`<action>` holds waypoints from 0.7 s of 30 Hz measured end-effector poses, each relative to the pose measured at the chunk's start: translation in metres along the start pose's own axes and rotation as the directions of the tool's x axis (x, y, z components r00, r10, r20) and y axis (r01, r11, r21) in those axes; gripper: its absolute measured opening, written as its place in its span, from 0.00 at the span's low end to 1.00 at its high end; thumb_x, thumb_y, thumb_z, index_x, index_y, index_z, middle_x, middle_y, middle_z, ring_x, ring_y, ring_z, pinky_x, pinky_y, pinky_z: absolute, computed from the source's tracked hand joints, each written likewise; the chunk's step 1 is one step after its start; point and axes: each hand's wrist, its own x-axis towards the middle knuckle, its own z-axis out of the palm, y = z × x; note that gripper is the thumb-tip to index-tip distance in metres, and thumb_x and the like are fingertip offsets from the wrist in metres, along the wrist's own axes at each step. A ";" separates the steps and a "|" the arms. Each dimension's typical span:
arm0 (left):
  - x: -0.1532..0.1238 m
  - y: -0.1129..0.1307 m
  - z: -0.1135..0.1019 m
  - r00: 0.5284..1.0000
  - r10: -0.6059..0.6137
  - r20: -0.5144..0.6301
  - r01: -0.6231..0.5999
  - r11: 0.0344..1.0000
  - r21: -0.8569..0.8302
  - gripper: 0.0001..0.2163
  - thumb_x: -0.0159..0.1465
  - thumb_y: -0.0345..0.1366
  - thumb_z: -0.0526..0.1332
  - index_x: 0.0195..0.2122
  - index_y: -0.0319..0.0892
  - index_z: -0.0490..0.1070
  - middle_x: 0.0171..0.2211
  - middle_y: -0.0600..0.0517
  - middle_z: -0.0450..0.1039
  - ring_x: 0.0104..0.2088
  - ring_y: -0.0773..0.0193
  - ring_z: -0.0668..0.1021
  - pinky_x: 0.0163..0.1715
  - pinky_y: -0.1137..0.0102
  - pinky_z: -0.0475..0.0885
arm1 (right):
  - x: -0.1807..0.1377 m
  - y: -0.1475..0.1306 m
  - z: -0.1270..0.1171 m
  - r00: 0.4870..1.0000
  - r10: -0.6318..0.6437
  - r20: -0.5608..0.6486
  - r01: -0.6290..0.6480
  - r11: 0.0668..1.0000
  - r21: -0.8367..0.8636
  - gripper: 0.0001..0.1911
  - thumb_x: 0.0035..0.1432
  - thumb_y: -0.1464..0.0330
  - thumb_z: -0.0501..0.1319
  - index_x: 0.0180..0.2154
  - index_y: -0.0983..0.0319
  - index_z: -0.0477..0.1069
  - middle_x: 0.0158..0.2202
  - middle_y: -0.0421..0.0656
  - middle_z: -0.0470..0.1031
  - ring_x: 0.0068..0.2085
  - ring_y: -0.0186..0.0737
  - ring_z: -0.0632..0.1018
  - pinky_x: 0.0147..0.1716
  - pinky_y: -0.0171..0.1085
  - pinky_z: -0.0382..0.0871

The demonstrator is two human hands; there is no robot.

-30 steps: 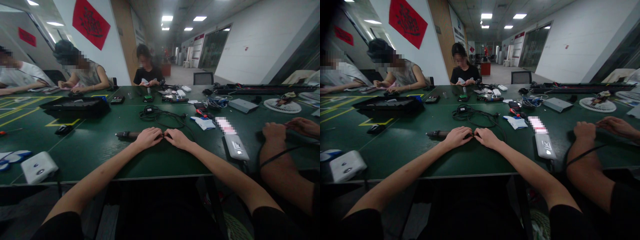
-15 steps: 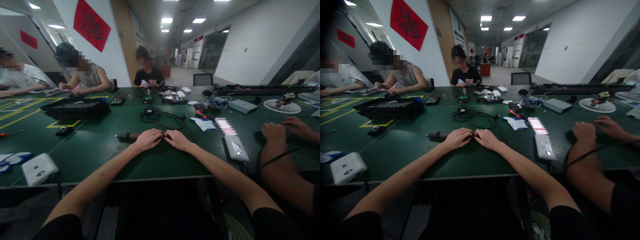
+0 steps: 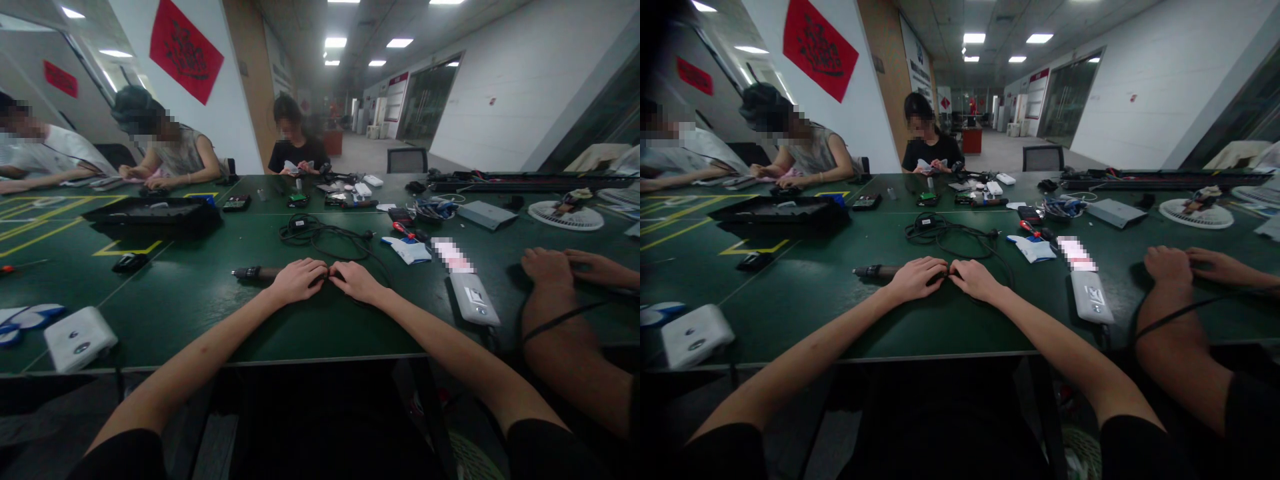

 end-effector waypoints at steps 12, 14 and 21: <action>0.000 0.002 -0.001 1.000 -0.010 0.014 0.009 1.000 0.009 0.11 0.73 0.40 0.57 0.53 0.47 0.70 0.56 0.47 0.74 0.52 0.56 0.77 0.49 0.61 0.74 | 0.000 0.001 0.001 1.000 -0.003 -0.005 0.003 1.000 0.013 0.05 0.70 0.68 0.61 0.47 0.60 0.70 0.45 0.46 0.78 0.45 0.43 0.79 0.49 0.40 0.67; 0.000 0.002 -0.001 0.999 -0.033 0.004 0.032 0.999 0.012 0.11 0.73 0.42 0.57 0.52 0.46 0.71 0.55 0.48 0.74 0.50 0.56 0.77 0.49 0.60 0.74 | 0.000 0.001 0.001 1.000 -0.004 -0.011 0.004 1.000 0.011 0.05 0.70 0.68 0.61 0.47 0.60 0.70 0.45 0.46 0.78 0.45 0.43 0.79 0.48 0.40 0.67; 0.000 0.001 -0.002 1.000 0.002 0.022 -0.002 1.000 0.009 0.10 0.72 0.39 0.57 0.53 0.47 0.70 0.57 0.48 0.73 0.52 0.56 0.77 0.51 0.61 0.74 | 0.000 -0.001 -0.001 1.000 0.000 0.007 0.000 1.000 -0.004 0.05 0.71 0.68 0.60 0.47 0.61 0.70 0.45 0.46 0.78 0.45 0.43 0.79 0.49 0.40 0.67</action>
